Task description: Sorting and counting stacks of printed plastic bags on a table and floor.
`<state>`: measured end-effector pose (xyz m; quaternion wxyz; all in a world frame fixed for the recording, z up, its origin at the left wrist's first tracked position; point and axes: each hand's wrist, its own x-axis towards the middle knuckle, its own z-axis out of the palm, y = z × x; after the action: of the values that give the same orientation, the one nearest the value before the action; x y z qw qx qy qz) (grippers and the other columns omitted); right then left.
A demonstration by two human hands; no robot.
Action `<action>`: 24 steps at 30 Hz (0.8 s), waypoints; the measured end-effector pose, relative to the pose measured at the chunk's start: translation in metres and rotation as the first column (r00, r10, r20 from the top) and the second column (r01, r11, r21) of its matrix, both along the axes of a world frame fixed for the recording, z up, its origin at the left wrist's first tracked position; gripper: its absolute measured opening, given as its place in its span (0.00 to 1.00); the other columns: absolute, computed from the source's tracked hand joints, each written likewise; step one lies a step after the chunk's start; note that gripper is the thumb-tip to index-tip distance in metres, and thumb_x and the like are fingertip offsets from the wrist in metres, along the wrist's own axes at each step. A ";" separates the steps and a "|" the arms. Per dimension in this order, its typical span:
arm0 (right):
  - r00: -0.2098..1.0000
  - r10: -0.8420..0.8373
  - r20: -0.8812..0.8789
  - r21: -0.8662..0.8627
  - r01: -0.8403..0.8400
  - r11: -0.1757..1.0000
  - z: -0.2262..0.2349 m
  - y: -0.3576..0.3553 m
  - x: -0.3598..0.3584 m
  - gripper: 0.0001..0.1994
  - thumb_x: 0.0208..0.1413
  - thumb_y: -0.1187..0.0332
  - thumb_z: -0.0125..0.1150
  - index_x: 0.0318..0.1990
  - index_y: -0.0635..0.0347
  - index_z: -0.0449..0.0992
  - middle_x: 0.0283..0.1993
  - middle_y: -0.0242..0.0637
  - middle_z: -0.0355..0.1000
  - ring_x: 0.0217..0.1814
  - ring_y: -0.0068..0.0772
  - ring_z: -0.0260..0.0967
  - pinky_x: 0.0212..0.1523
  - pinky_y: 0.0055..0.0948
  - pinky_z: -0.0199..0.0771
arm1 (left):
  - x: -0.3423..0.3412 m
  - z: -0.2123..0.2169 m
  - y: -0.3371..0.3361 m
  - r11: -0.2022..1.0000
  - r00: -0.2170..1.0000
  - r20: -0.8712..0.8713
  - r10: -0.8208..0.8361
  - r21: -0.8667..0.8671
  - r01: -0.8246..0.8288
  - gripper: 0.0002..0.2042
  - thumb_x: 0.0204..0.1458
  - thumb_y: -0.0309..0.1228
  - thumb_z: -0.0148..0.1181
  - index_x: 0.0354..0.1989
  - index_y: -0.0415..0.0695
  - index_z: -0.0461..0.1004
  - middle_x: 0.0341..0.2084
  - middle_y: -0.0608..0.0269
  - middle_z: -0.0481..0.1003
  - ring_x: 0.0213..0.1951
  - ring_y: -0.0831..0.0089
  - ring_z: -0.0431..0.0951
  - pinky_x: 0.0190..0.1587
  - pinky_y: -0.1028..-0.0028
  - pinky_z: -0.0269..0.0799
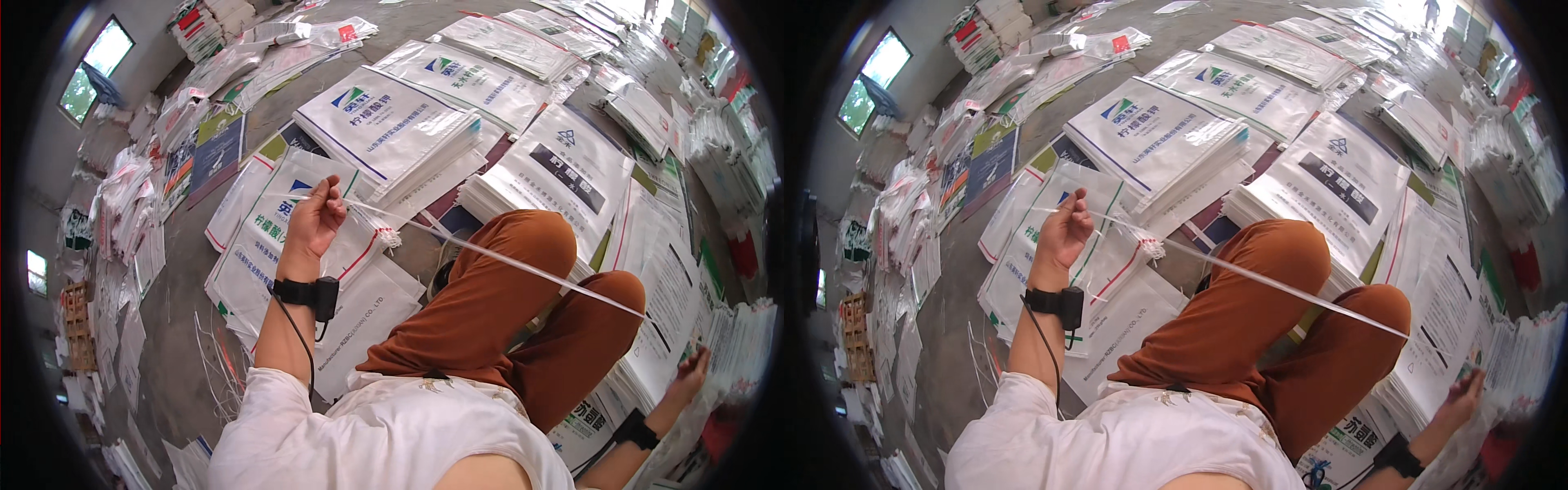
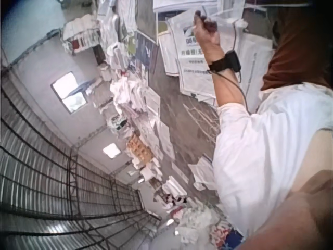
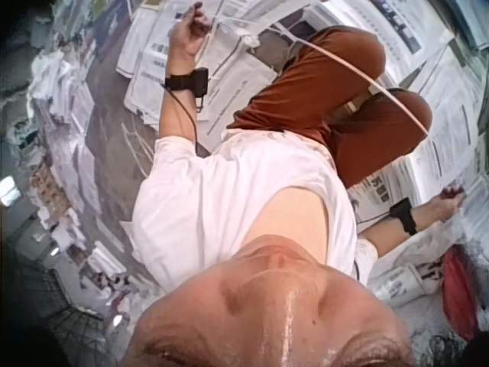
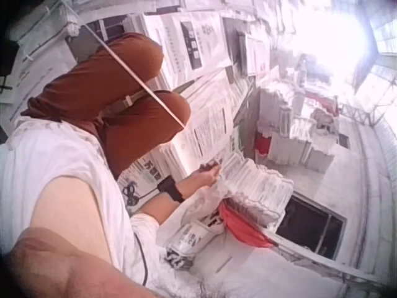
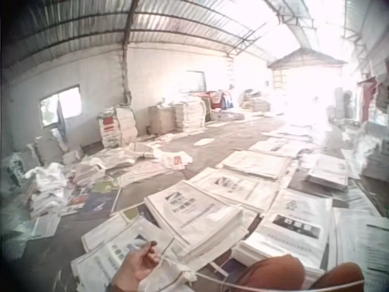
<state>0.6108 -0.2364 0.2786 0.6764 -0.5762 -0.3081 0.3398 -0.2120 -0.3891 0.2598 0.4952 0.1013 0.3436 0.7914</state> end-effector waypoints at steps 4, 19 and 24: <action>0.995 -0.075 -0.066 -0.018 0.074 0.997 -0.036 -0.018 0.099 0.12 0.67 0.58 0.61 0.46 0.56 0.78 0.33 0.24 0.72 0.32 0.14 0.67 0.29 0.15 0.66 | -0.022 -0.011 -0.011 0.992 0.992 -0.126 -0.009 -0.123 -0.007 0.13 0.67 0.33 0.57 0.51 0.37 0.76 0.31 0.67 0.79 0.29 0.82 0.78 0.34 0.78 0.78; 0.969 -0.230 -0.095 -0.050 0.226 0.973 -0.045 -0.039 0.095 0.14 0.65 0.56 0.63 0.50 0.54 0.81 0.35 0.23 0.74 0.34 0.16 0.69 0.32 0.16 0.70 | 0.019 0.020 0.005 0.996 0.926 -0.376 -0.043 -0.094 0.008 0.17 0.64 0.22 0.54 0.61 0.35 0.67 0.52 0.51 0.77 0.54 0.65 0.79 0.62 0.69 0.76; 0.982 -0.184 0.049 -0.023 0.185 0.982 -0.046 -0.059 0.144 0.12 0.61 0.54 0.65 0.42 0.50 0.80 0.32 0.20 0.70 0.31 0.15 0.61 0.31 0.20 0.62 | -0.020 -0.034 0.036 0.998 0.933 -0.360 -0.019 -0.060 -0.003 0.13 0.62 0.27 0.60 0.53 0.40 0.74 0.47 0.61 0.80 0.47 0.73 0.81 0.55 0.74 0.76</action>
<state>0.7546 -0.2954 0.2325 0.6896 -0.6194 -0.2643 0.2664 -0.2316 -0.3530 0.2259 0.4299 0.2314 0.4518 0.7467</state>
